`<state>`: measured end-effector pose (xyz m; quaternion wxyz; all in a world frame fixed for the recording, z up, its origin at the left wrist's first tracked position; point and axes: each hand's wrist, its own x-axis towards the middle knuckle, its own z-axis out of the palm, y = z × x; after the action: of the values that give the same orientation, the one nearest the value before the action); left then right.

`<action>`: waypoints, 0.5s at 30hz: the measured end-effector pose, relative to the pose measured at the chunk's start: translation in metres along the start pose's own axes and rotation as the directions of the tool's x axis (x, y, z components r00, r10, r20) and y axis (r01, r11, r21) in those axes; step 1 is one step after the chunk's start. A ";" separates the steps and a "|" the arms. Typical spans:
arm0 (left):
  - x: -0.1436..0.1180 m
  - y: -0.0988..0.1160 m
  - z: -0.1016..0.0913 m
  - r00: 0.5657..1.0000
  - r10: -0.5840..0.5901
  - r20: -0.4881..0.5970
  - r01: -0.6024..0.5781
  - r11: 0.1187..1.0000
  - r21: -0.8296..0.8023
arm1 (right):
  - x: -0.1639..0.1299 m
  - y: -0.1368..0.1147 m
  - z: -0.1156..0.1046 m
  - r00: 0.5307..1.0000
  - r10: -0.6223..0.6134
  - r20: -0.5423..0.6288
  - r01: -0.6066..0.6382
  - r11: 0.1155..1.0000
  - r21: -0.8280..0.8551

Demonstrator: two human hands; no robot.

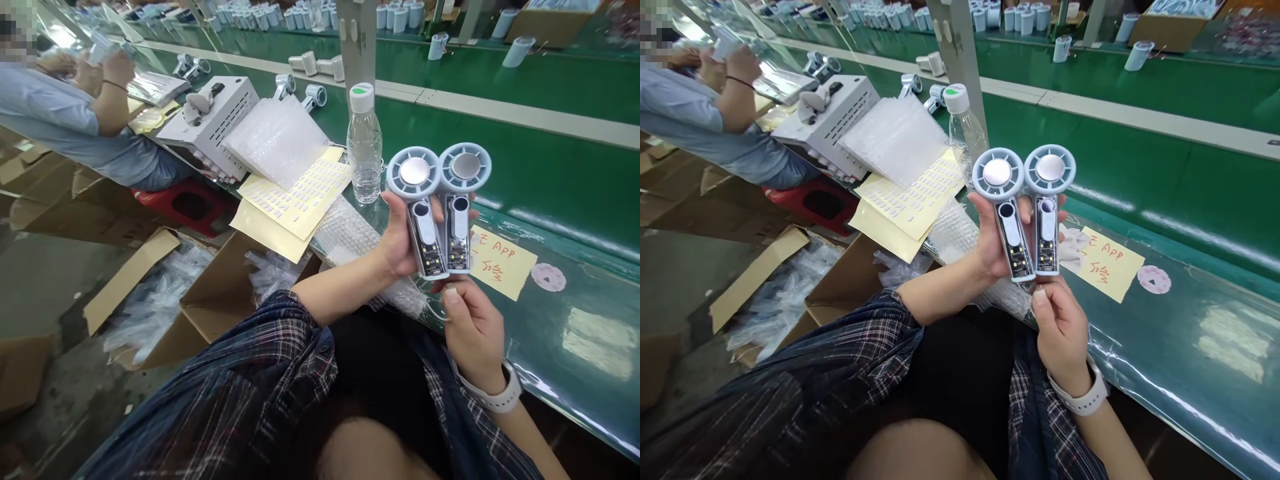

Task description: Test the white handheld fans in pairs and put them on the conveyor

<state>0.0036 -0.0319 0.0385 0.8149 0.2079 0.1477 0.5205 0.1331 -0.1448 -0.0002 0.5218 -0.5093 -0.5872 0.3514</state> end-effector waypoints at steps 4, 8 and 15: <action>0.001 -0.001 -0.005 0.999 -0.014 -0.033 0.017 0.995 0.096 | 0.001 0.001 0.003 0.988 0.152 -0.033 -0.148 0.983 0.109; 0.007 -0.015 -0.021 0.994 0.087 0.065 -0.101 0.965 0.244 | 0.000 -0.001 0.012 0.962 0.272 -0.005 -0.252 0.897 0.363; 0.015 -0.027 -0.032 0.986 0.111 0.126 -0.149 0.924 0.353 | -0.001 0.005 0.012 0.948 0.316 -0.030 -0.293 0.907 0.301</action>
<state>0.0167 -0.0223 -0.0030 0.7331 0.3899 0.1841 0.5259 0.1225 -0.1436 -0.0074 0.5528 -0.5251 -0.4210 0.4914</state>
